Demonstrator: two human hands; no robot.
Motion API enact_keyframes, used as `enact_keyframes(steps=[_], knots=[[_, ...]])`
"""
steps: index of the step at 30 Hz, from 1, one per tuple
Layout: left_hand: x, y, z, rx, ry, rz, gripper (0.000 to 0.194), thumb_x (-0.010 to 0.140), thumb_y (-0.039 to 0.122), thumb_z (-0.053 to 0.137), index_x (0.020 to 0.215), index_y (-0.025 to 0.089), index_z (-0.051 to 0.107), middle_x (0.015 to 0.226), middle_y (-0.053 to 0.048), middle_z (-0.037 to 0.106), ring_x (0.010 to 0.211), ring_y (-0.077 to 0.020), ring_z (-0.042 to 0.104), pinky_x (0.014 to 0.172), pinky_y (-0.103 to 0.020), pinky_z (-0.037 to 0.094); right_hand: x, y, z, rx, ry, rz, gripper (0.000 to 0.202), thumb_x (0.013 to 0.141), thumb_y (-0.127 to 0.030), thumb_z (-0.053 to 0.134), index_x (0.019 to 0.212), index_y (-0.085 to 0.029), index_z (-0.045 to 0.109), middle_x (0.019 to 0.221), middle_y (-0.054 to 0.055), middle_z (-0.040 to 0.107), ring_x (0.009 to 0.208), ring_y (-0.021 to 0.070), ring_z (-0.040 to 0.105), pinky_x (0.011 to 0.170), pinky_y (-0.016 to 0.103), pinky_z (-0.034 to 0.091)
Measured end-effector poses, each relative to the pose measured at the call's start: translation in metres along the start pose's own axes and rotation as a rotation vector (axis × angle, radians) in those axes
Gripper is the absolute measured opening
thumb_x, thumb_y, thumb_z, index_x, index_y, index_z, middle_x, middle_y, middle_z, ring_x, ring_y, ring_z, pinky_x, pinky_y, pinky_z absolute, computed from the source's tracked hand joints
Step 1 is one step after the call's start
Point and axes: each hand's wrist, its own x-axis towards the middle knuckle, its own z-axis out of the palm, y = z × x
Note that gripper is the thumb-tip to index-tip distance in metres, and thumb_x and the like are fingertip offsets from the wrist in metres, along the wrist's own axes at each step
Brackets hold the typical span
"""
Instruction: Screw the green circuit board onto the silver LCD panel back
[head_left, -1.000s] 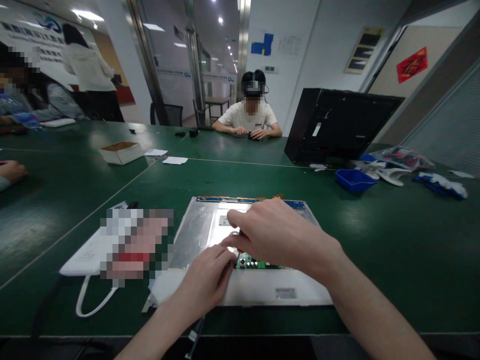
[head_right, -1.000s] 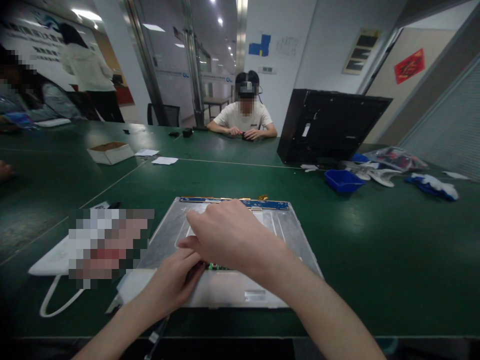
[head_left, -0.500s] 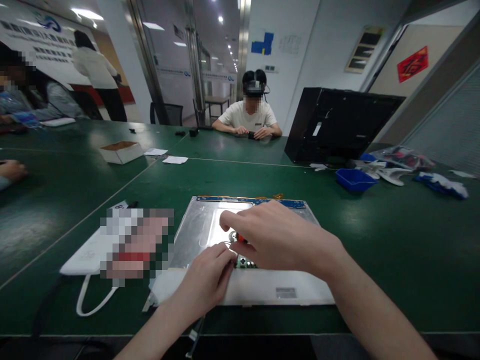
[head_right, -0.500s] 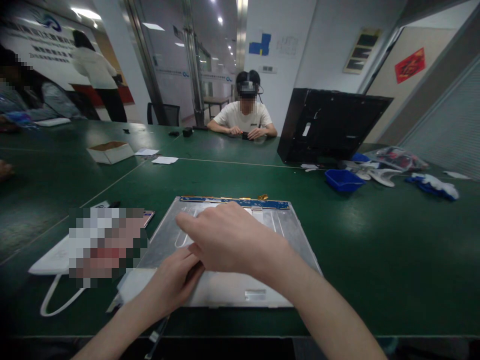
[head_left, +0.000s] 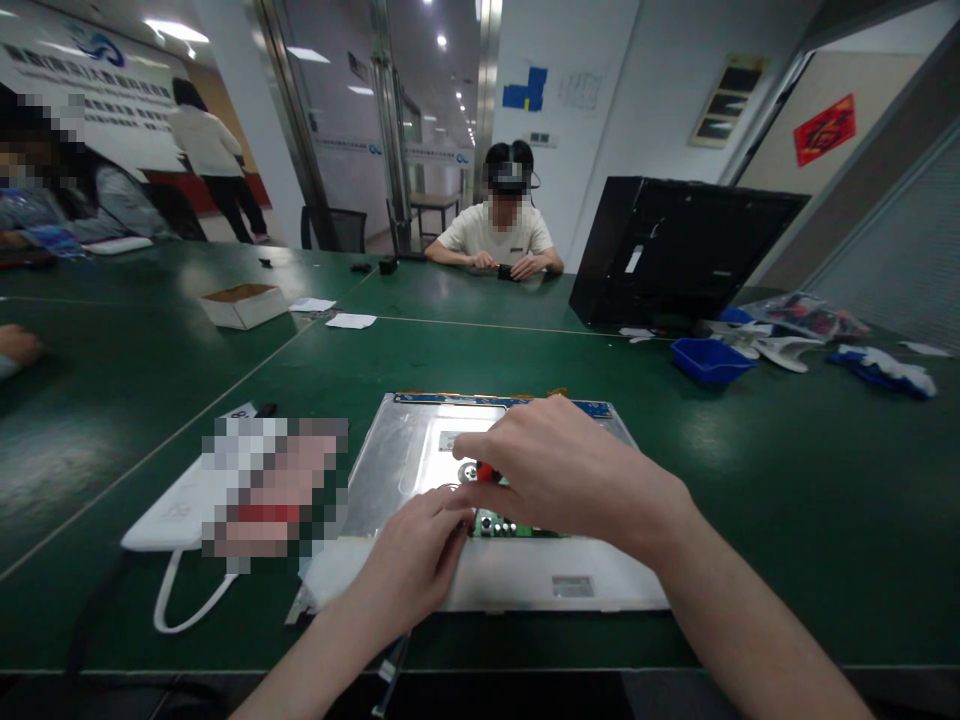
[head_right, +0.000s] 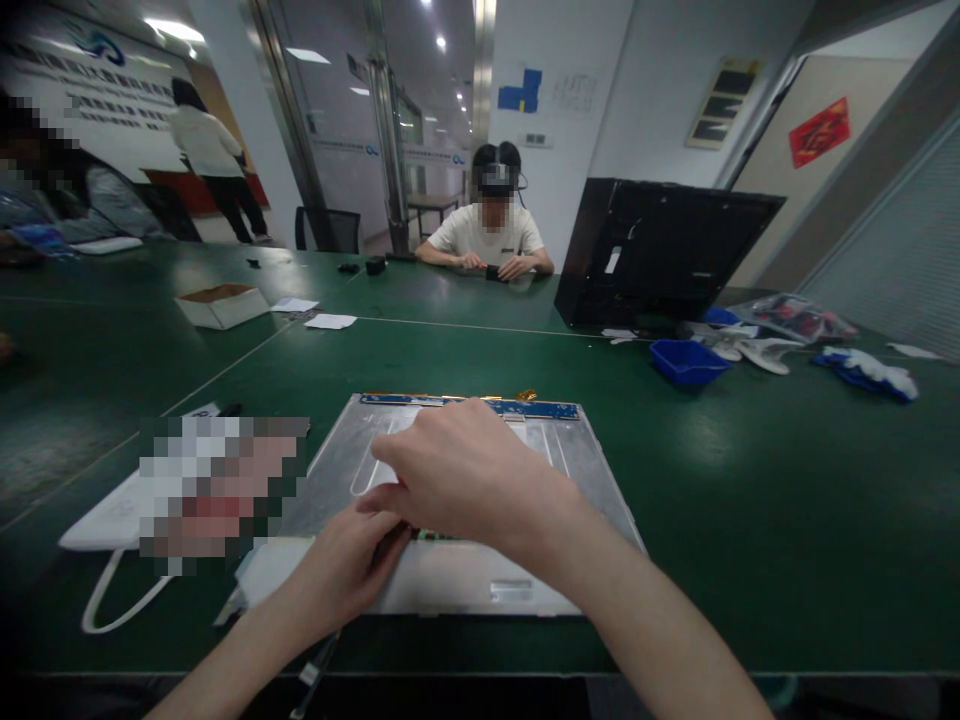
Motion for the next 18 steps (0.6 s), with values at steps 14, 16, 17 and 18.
enact_keyframes(steps=[14,16,17,18], knots=[[0.0017,0.0030,-0.0045,-0.056,-0.028,-0.013,0.020,0.088,0.010,0.043,0.097,0.020,0.058,0.097,-0.007,0.063,0.091,-0.0244,0.059,0.076,-0.036,0.047,-0.0042,0.0050,-0.0019,0.114,-0.016,-0.130,0.017,0.086,-0.019,0.056,0.103,-0.019,0.055,0.088,0.003,0.070,0.072,0.0155,0.060,0.053,0.026,0.027],[0.0017,0.0032,-0.0046,-0.057,-0.036,-0.015,0.020,0.088,0.010,0.042,0.097,0.019,0.059,0.096,-0.007,0.062,0.092,-0.0247,0.058,0.077,-0.037,0.047,-0.0047,0.0051,-0.0025,0.104,-0.020,-0.149,0.018,0.084,-0.016,0.057,0.101,-0.019,0.056,0.093,0.004,0.069,0.074,0.0154,0.060,0.053,0.026,0.028],[0.0016,0.0032,-0.0043,-0.056,-0.037,-0.016,0.020,0.088,0.010,0.042,0.096,0.019,0.059,0.096,-0.007,0.062,0.091,-0.0247,0.058,0.077,-0.037,0.047,-0.0046,0.0050,-0.0023,0.092,-0.016,-0.152,0.016,0.083,-0.016,0.058,0.099,-0.019,0.056,0.093,0.004,0.069,0.073,0.0152,0.060,0.053,0.027,0.028],[0.0015,0.0031,-0.0038,-0.055,-0.031,-0.016,0.020,0.088,0.010,0.042,0.096,0.019,0.059,0.096,-0.008,0.063,0.091,-0.0247,0.058,0.077,-0.037,0.047,-0.0044,0.0049,-0.0020,0.080,-0.011,-0.149,0.013,0.084,-0.017,0.058,0.097,-0.019,0.058,0.091,0.003,0.069,0.072,0.0150,0.059,0.053,0.027,0.027]])
